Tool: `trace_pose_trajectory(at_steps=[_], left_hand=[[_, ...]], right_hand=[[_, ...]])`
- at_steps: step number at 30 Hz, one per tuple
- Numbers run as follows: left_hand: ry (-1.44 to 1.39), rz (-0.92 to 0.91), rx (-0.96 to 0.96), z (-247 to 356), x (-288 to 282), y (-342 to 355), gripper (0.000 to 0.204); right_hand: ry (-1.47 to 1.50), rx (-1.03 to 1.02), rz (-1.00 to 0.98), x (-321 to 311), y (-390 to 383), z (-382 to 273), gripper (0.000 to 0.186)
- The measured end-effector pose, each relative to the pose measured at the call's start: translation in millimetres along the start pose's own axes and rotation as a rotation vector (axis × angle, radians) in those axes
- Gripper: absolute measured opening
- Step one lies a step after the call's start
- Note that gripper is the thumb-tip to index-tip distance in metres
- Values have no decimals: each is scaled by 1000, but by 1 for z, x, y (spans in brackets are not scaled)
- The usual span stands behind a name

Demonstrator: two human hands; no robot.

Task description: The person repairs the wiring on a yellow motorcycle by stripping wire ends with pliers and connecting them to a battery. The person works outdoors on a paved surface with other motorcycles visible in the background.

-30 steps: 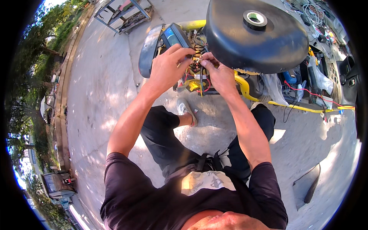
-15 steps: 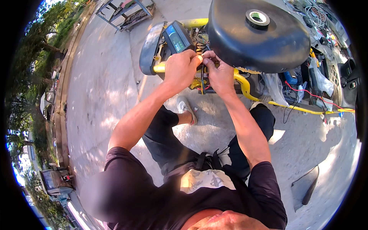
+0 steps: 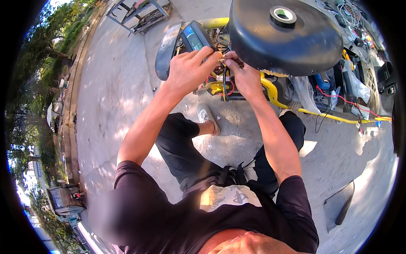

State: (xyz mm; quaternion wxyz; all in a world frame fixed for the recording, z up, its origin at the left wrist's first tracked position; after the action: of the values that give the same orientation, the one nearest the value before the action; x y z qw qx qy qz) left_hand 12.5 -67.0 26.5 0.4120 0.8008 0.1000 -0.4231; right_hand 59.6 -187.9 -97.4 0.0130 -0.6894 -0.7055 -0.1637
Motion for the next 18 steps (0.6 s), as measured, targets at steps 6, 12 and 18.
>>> trace_pose_trajectory(at_steps=[6,12,18], left_hand=[[32,-130,-55,5,20,-4,14],[-870,-287,-1060,-25,65,-32,20],[-1041,-517,-1190,-27,57,-36,22]], right_hand=[[-46,-62,2,-2,-1,5,18],[-47,-139,33,3,-3,6,14],[-56,-79,18,1,-3,2,15]])
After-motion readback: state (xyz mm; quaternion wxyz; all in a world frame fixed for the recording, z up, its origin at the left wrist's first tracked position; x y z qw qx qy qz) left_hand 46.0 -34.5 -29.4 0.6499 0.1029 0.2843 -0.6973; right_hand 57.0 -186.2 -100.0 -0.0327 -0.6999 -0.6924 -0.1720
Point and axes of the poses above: each hand's wrist, its own y-axis towards the middle knuckle, its own x-axis out of the palm, z = x × y, the point moved 8 cm from there along y, towards the middle knuckle, and after that the axes turned 6 degrees about -x, right-handed, at the moved point
